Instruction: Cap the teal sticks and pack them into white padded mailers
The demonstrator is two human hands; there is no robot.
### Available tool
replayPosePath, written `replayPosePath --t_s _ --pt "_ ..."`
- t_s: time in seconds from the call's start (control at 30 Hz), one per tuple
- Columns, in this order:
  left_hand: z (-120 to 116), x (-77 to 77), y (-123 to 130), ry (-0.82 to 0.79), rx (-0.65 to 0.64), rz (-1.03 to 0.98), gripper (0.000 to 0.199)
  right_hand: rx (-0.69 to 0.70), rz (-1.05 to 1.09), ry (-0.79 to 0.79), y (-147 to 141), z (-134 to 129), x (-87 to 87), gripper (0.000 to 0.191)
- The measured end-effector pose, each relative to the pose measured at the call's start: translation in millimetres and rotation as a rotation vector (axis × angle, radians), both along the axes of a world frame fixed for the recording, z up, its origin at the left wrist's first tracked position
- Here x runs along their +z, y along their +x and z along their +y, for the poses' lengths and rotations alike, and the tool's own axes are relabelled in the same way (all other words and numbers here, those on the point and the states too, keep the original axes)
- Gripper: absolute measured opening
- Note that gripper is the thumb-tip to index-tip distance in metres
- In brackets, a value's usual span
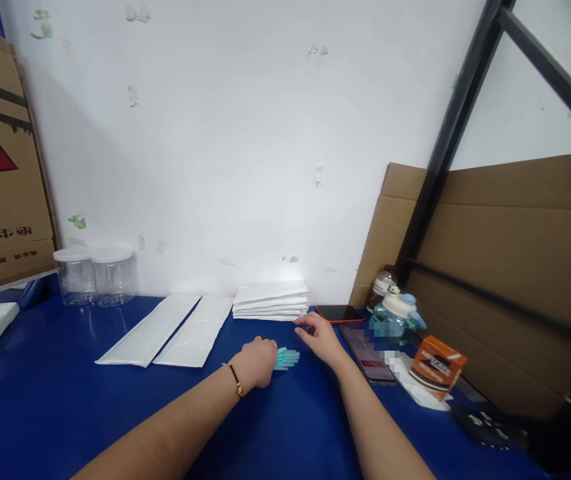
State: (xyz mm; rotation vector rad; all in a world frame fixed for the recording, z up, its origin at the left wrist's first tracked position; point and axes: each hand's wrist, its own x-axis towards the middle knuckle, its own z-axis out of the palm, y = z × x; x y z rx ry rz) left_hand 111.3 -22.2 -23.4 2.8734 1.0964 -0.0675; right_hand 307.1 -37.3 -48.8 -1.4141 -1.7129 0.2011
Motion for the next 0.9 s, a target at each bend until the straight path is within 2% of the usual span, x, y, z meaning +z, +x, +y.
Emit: replayPosePath --t_s 0.13,0.23,0.3,0.37,0.43,0.53,0.6,0.67,0.77,0.83,0.9 --pt "7 -9.8 0 0.021 -0.03 0.007 0.034 0.004 0.067 -0.019 -3 2 -4.8 0.027" --pt "13 -17.7 -7 0.046 -0.019 -0.11 0.027 0.012 0.199 -0.055 -13 5 -9.0 0.037" --pt "15 -19.6 -9 0.035 0.016 -0.232 0.026 0.046 0.306 -0.054 -24 3 -3.0 0.042" --pt "15 -17.3 -7 -0.011 0.051 -0.39 0.024 0.103 0.397 0.001 -38 -1 14.1 0.044" --pt "13 -12.4 0 -0.082 0.037 -0.578 0.02 0.143 0.453 0.113 -55 -9 39.5 0.044" --pt "8 -9.4 10 -0.191 -0.059 -0.899 0.019 0.186 0.345 0.223 -79 -17 74.2 0.032" --pt "6 -15.0 14 -0.242 -0.088 -1.069 0.022 0.162 0.228 0.212 -92 -18 83.3 0.026" --pt "6 -25.3 14 -0.285 -0.048 -1.157 0.028 0.131 0.132 0.166 -99 -15 79.7 0.025" --pt "5 -37.6 10 -0.4 -0.007 -1.187 0.032 0.081 0.096 0.143 -102 -12 64.2 0.028" --pt "3 -38.5 9 -0.481 -0.029 -1.205 0.029 0.089 0.198 0.116 -100 -12 55.6 0.027" --pt "0 -35.1 8 -0.55 -0.034 -1.246 0.029 0.174 0.388 0.054 -98 -16 49.3 0.031"
